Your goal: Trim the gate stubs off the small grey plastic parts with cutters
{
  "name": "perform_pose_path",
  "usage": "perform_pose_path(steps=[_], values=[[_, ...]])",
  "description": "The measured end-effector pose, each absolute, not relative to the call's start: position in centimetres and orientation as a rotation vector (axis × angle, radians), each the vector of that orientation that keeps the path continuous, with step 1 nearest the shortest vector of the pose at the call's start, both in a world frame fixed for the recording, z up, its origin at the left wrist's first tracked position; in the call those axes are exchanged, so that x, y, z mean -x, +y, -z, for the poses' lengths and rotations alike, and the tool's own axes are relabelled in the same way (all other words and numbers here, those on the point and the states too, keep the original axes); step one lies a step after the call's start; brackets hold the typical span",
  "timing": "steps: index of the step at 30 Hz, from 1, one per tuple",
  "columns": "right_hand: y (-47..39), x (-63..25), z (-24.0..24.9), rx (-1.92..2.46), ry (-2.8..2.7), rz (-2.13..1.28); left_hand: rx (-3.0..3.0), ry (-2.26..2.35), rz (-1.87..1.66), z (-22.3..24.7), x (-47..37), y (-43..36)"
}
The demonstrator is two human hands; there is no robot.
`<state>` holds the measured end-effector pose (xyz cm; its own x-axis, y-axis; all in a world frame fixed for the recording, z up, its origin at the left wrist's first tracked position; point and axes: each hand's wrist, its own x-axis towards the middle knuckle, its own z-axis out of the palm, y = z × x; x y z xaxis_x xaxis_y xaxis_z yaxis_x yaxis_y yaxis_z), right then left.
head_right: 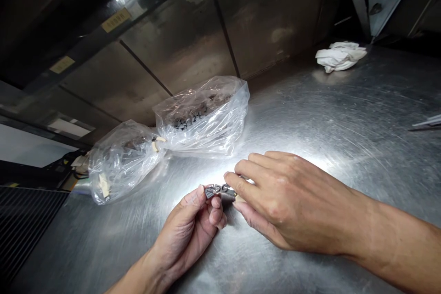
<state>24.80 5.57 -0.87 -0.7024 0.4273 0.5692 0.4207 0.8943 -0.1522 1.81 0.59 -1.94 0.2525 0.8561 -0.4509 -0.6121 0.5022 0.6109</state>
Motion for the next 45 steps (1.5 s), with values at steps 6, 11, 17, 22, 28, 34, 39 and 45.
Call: perform_pose_path(steps=[6,11,17,22,28,34,39,45], values=[[5.62,-24.98,0.67,0.59,-2.452,-0.022,-0.364,0.849,-1.015,2.01,-1.77,0.67],[5.52,-25.11,0.6,0.593,-2.46,-0.025,-0.372,0.852,-1.007,2.01,-1.77,0.51],[5.59,-25.14,0.57,0.594,-2.465,-0.064,-0.377,0.864,-1.002,2.03,-1.59,0.52],[5.49,-25.2,0.61,0.598,-2.48,-0.067,-0.369,0.871,-0.999,2.01,-1.61,0.61],[5.46,-25.31,0.52,0.591,-2.492,-0.119,-0.371,0.878,-0.994,1.89,-1.75,0.63],[5.4,-25.37,0.42,0.599,-2.498,-0.118,-0.374,0.872,-0.99,1.94,-1.64,0.59],[5.42,-25.32,0.47,0.602,-2.507,-0.144,-0.364,0.886,-0.983,1.85,-1.71,0.55],[5.37,-25.42,0.5,0.598,-2.507,-0.152,-0.357,0.893,-0.979,1.81,-1.71,0.65]])
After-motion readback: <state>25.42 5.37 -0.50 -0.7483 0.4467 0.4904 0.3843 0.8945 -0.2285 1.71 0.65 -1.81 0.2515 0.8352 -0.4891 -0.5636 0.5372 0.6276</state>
